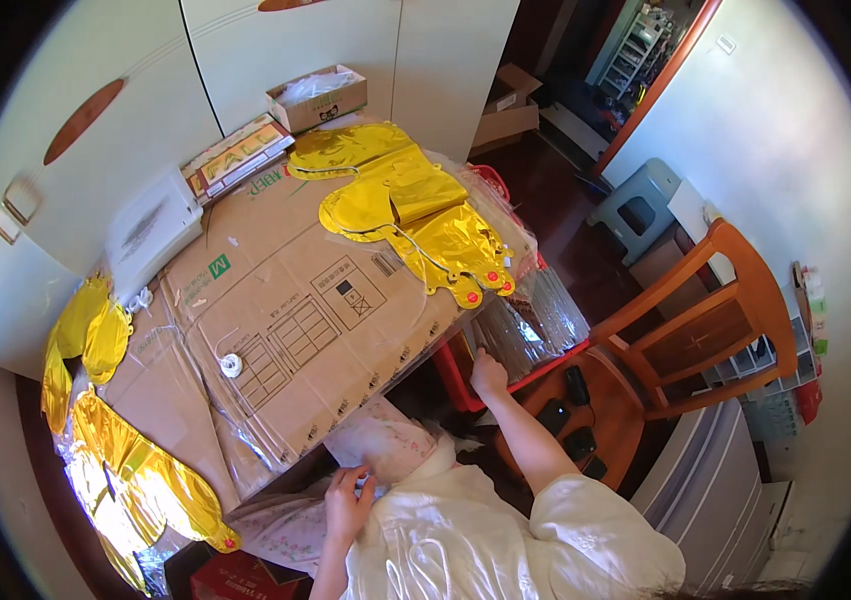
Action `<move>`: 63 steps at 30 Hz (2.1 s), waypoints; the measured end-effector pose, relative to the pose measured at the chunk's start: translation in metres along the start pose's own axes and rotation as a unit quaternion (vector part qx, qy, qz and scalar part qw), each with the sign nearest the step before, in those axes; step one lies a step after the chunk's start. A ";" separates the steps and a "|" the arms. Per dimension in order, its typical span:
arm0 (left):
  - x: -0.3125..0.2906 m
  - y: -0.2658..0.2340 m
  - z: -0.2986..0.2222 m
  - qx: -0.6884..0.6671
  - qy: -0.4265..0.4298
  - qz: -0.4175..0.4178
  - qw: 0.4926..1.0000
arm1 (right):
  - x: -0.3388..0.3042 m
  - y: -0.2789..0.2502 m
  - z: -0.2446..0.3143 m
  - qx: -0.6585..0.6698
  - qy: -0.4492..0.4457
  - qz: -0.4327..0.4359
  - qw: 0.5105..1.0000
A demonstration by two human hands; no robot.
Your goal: Unpacking gold foil letter balloons and arranging them on a flat surface.
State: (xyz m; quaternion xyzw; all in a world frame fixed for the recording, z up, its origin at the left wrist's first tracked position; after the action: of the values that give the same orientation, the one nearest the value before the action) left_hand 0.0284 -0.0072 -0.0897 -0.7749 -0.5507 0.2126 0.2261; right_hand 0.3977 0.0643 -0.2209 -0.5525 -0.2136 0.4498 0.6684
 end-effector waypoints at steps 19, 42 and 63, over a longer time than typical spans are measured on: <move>0.012 -0.006 -0.009 0.006 -0.004 0.062 0.998 | 0.051 -0.060 -0.077 0.012 -0.128 -0.240 0.962; 0.211 0.270 -0.040 -0.076 -0.198 0.295 0.932 | 0.075 -0.022 -0.092 0.057 0.002 0.203 0.978; 0.223 0.293 -0.035 -0.118 -0.215 0.341 0.908 | 0.067 -0.055 -0.074 0.021 0.002 0.139 0.990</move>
State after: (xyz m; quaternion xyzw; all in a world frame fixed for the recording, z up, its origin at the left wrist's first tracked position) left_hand 0.3378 0.1155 -0.2506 -0.8719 -0.3095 0.3717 -0.0771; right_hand 0.5100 0.0810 -0.2058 -0.5640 -0.1236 0.5414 0.6111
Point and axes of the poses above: each hand's wrist, its own x-axis towards the middle knuckle, its own y-axis out of the palm, z = x × y, the point moved 2 cm from there along x, towards the middle knuckle, and after that the axes turned 4 degrees about x, right-handed, at the moved point
